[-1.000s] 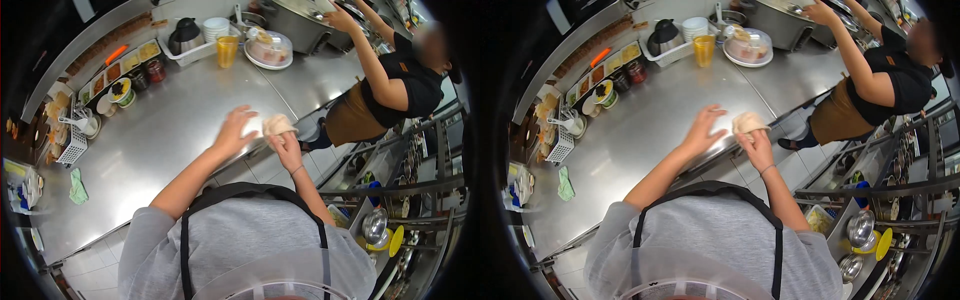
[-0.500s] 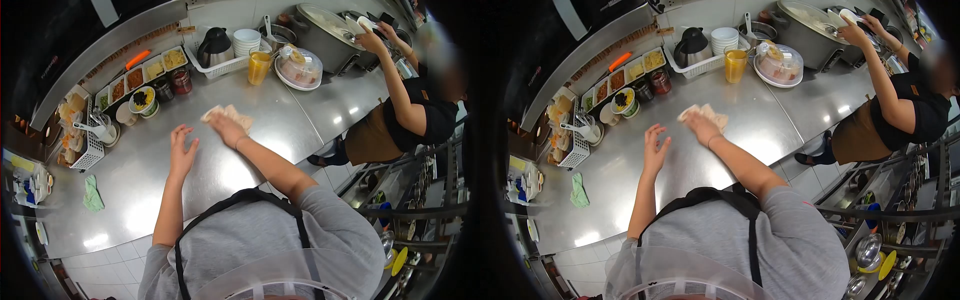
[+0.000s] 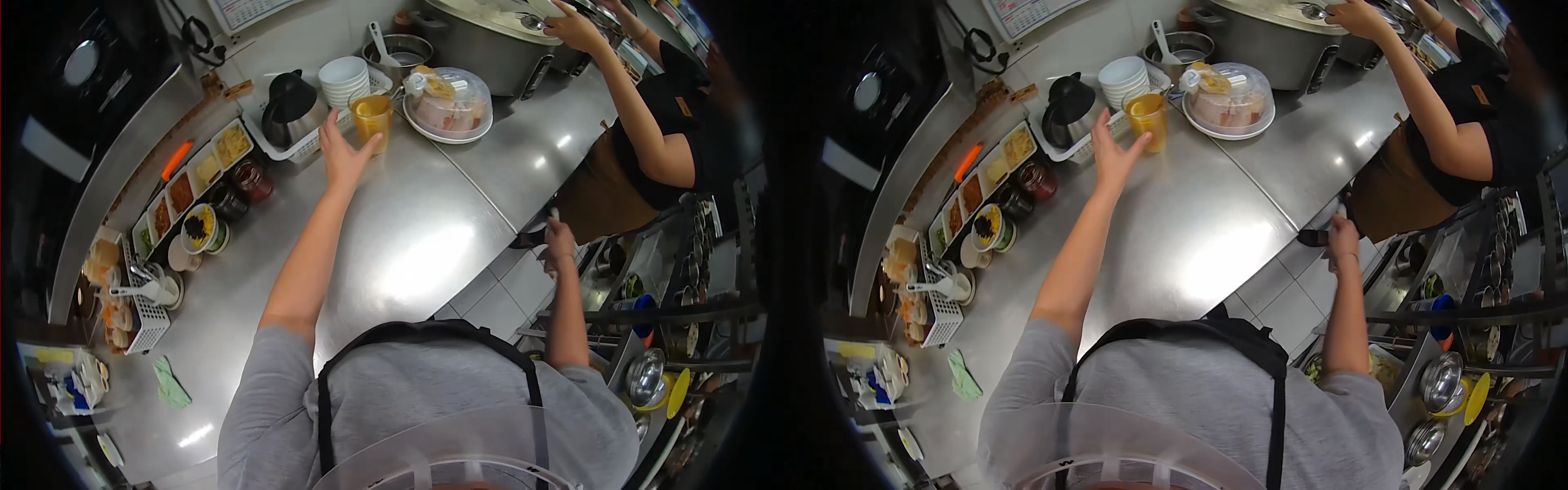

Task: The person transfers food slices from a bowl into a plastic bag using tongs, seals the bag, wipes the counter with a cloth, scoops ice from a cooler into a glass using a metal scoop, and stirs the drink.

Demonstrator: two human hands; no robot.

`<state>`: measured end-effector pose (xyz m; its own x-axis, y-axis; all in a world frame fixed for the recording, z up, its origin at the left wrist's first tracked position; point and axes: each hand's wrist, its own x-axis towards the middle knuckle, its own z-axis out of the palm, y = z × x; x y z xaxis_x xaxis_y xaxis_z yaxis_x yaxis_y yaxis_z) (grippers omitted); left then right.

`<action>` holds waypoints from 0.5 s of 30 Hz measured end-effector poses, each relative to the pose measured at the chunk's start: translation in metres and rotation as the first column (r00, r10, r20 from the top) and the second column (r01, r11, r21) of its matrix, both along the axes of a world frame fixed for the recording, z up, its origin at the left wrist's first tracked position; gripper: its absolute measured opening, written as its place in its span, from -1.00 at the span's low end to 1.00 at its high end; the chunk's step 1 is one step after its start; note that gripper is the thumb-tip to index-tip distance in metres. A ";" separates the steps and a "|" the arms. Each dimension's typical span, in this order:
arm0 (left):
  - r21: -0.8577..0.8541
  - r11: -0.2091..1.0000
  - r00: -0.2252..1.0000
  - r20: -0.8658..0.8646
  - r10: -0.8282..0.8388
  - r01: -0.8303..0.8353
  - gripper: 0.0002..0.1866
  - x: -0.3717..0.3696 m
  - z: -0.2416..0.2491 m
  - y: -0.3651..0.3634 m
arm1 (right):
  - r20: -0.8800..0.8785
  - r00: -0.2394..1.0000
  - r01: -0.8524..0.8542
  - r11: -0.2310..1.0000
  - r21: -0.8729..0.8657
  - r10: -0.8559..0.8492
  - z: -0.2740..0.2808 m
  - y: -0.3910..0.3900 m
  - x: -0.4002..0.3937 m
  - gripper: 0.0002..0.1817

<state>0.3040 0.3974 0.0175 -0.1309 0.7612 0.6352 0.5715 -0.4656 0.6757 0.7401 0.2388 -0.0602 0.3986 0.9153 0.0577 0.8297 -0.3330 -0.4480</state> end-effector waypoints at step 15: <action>-0.146 0.978 0.988 0.031 0.152 -0.146 0.06 0.035 0.010 0.060 | -0.061 0.564 -0.816 0.568 0.113 0.823 0.010 0.061 -0.211 -0.56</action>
